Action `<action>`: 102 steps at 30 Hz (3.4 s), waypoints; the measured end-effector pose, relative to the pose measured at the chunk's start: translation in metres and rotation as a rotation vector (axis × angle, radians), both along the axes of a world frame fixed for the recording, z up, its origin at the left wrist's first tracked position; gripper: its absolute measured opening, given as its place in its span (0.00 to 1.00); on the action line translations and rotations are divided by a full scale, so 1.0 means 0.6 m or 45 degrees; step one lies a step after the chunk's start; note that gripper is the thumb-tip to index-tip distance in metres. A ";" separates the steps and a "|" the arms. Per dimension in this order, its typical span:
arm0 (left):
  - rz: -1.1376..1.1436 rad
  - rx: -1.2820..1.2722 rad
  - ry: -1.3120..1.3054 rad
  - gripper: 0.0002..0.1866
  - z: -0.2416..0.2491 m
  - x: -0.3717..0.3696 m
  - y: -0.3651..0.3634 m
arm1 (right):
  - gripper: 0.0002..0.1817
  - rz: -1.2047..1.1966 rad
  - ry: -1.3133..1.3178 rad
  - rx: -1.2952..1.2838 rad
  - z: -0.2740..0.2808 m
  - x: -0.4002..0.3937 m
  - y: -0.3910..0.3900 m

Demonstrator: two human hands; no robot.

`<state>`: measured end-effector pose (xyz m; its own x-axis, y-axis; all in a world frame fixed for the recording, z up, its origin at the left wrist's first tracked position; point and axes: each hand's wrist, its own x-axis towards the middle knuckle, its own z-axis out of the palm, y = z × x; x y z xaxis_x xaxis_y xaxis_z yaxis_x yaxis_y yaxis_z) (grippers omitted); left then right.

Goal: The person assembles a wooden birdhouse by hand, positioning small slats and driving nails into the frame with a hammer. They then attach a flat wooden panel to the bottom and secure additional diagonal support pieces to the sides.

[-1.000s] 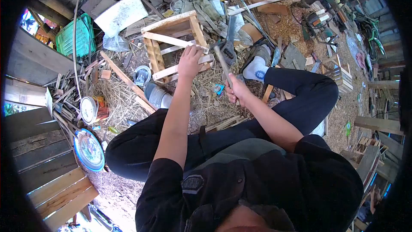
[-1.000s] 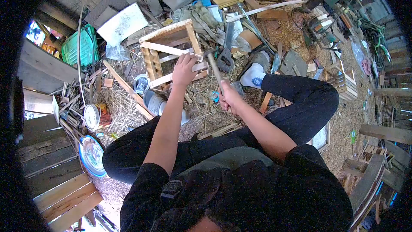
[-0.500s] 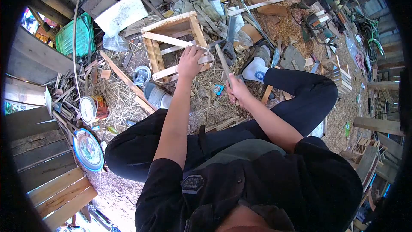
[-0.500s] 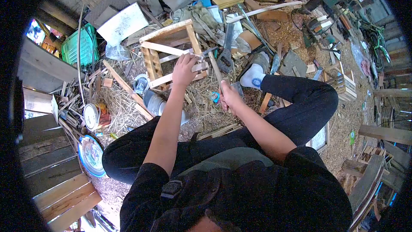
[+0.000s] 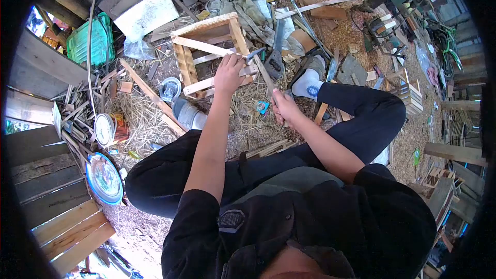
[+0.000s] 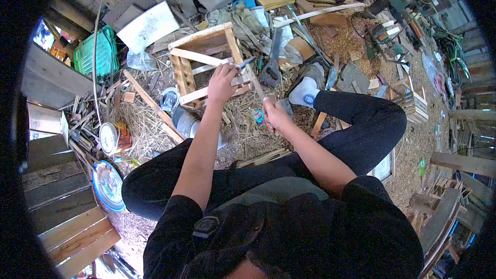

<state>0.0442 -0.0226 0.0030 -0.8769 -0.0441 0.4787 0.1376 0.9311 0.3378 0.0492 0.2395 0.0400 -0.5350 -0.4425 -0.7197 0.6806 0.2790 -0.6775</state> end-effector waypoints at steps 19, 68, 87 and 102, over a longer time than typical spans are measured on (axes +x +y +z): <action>0.163 -0.094 -0.123 0.39 -0.009 -0.005 -0.002 | 0.26 0.030 0.691 0.144 -0.063 0.016 0.014; 0.157 -0.057 -0.096 0.35 -0.017 -0.006 0.004 | 0.29 -0.173 0.510 -0.223 0.108 0.001 -0.018; 0.168 -0.061 -0.052 0.34 -0.020 -0.009 0.008 | 0.31 0.077 0.289 0.309 0.064 0.005 -0.016; 0.204 -0.156 -0.140 0.33 -0.028 -0.015 0.001 | 0.30 0.122 0.392 0.342 0.049 0.006 -0.006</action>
